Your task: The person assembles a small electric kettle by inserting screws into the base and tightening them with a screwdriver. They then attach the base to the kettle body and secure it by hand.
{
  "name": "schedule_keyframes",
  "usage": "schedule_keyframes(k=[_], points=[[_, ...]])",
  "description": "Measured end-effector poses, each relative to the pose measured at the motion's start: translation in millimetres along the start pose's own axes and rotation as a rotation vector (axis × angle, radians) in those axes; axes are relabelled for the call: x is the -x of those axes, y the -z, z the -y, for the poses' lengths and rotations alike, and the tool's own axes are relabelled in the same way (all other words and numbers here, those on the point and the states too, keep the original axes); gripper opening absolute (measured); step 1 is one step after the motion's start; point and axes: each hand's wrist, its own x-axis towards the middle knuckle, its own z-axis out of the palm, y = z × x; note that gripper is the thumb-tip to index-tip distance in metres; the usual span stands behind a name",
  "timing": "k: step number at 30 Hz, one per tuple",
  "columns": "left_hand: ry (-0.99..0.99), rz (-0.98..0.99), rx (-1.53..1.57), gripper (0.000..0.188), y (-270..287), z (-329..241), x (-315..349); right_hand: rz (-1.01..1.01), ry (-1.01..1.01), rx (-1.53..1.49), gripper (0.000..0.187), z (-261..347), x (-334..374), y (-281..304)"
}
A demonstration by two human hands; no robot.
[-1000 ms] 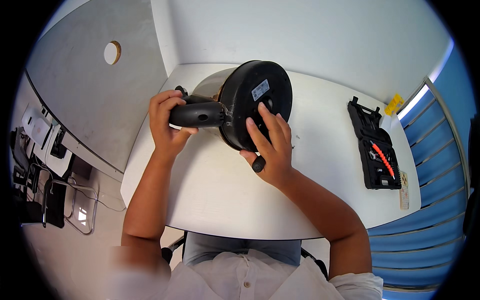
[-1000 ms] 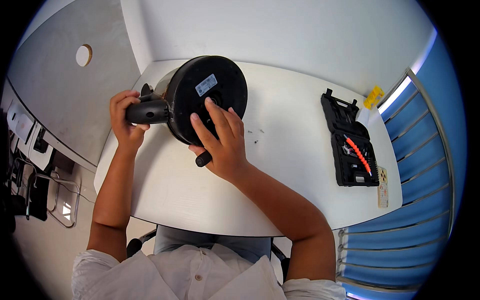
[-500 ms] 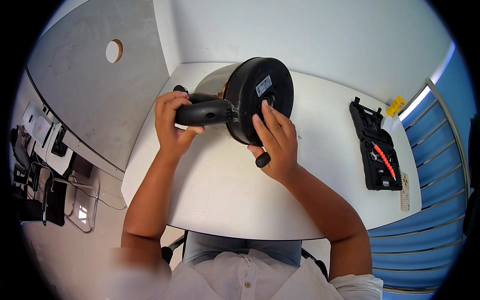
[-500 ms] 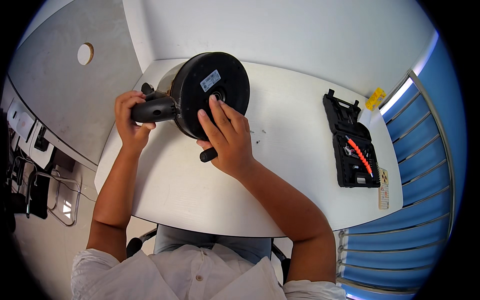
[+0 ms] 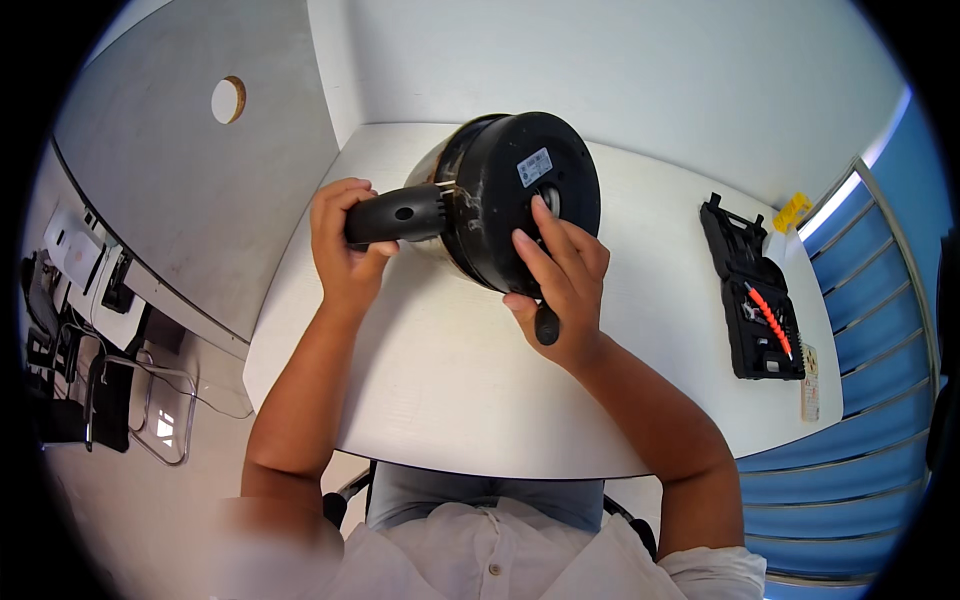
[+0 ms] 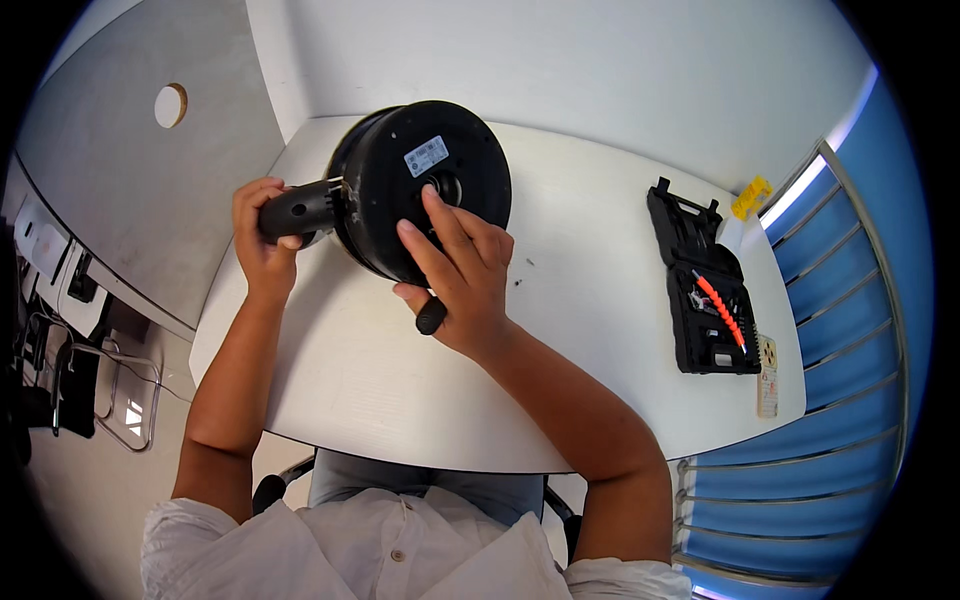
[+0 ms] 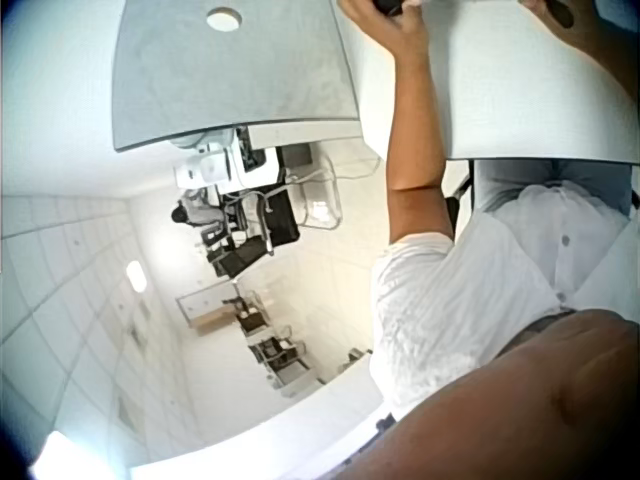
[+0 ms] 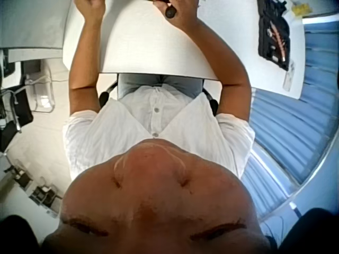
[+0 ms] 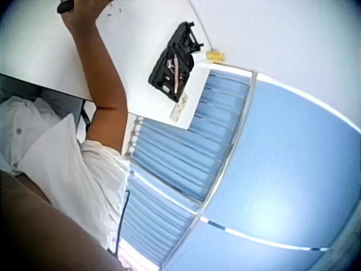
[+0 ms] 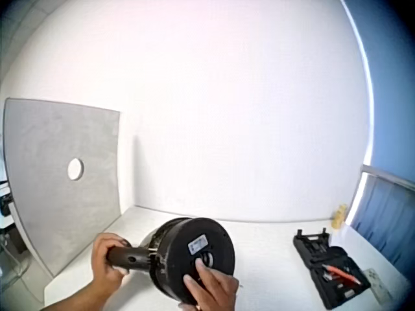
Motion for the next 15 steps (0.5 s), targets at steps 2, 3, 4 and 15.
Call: schedule_keyframes(k=[2, 3, 4, 15], points=[[-0.005, 0.004, -0.014, 0.069, 0.2, -0.7, -0.5, -0.006, -0.044, -0.001, 0.044, 3.8, -5.0, 1.1], [-0.006, 0.002, -0.007, 0.069, -0.5, -1.2, -0.8, -0.010, -0.065, -0.001, 0.045, 4.6, -7.2, 1.8], [-0.006, 0.000, 0.001, 0.070, -1.3, -1.8, -1.1, -0.017, -0.075, -0.005, 0.046, 4.9, -7.7, 2.4], [-0.019, 0.005, 0.018, 0.073, -2.6, 0.4, 0.1, 0.027, -0.049, 0.046, 0.049, 12.9, -9.5, 5.0]])
